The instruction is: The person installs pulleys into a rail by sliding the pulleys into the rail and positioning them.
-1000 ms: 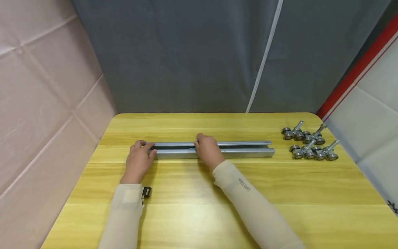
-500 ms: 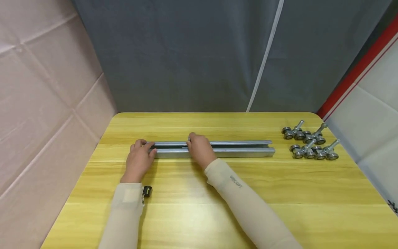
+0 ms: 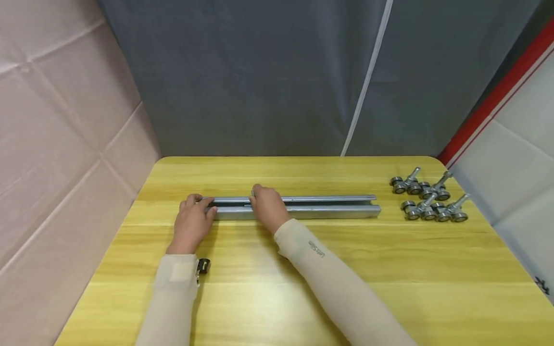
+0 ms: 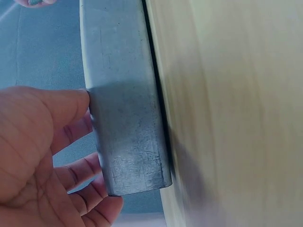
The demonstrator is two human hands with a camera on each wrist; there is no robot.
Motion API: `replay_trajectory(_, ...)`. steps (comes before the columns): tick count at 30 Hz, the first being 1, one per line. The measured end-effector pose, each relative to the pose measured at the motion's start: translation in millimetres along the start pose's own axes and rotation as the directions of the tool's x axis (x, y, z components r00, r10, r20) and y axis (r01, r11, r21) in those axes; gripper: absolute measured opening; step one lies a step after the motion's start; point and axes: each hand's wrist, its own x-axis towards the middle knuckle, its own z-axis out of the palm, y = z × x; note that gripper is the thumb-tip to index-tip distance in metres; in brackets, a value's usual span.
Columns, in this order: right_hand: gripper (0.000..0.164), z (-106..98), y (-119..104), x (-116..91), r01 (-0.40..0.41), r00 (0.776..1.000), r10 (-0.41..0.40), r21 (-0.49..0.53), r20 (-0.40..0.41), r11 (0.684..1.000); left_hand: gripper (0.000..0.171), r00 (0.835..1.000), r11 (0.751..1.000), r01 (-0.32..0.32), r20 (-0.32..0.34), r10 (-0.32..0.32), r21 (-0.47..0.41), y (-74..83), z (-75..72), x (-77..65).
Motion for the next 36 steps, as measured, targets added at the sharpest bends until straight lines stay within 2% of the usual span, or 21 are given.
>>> replay_trajectory(7, 0.018, 4.9, -8.1, 4.2, 0.013, 1.0, -0.013, -0.011, 0.009, 1.0, 0.039, 1.0, 1.0, -0.014, -0.009, 0.014, 0.017, -2.7, 1.1, 0.3)
replay_trajectory(16, 0.018, 12.7, -16.6, 7.2, 0.027, 0.999, -0.026, -0.026, 0.026, 0.999, 0.04, 1.0, 1.0, 0.02, 0.011, -0.02, 0.011, -2.9, 1.6, -1.7)
replay_trajectory(24, 0.015, 18.7, -23.4, 11.0, 0.029, 1.0, -0.029, -0.021, 0.005, 0.999, 0.04, 1.0, 1.0, 0.002, -0.004, -0.002, 0.018, -2.0, 1.2, 0.7)
replay_trajectory(36, 0.015, 27.8, -32.0, 15.2, 0.051, 0.999, -0.051, -0.039, 0.013, 0.998, 0.039, 1.0, 1.0, 0.016, 0.0, -0.016, 0.011, -3.8, 2.5, 0.7)
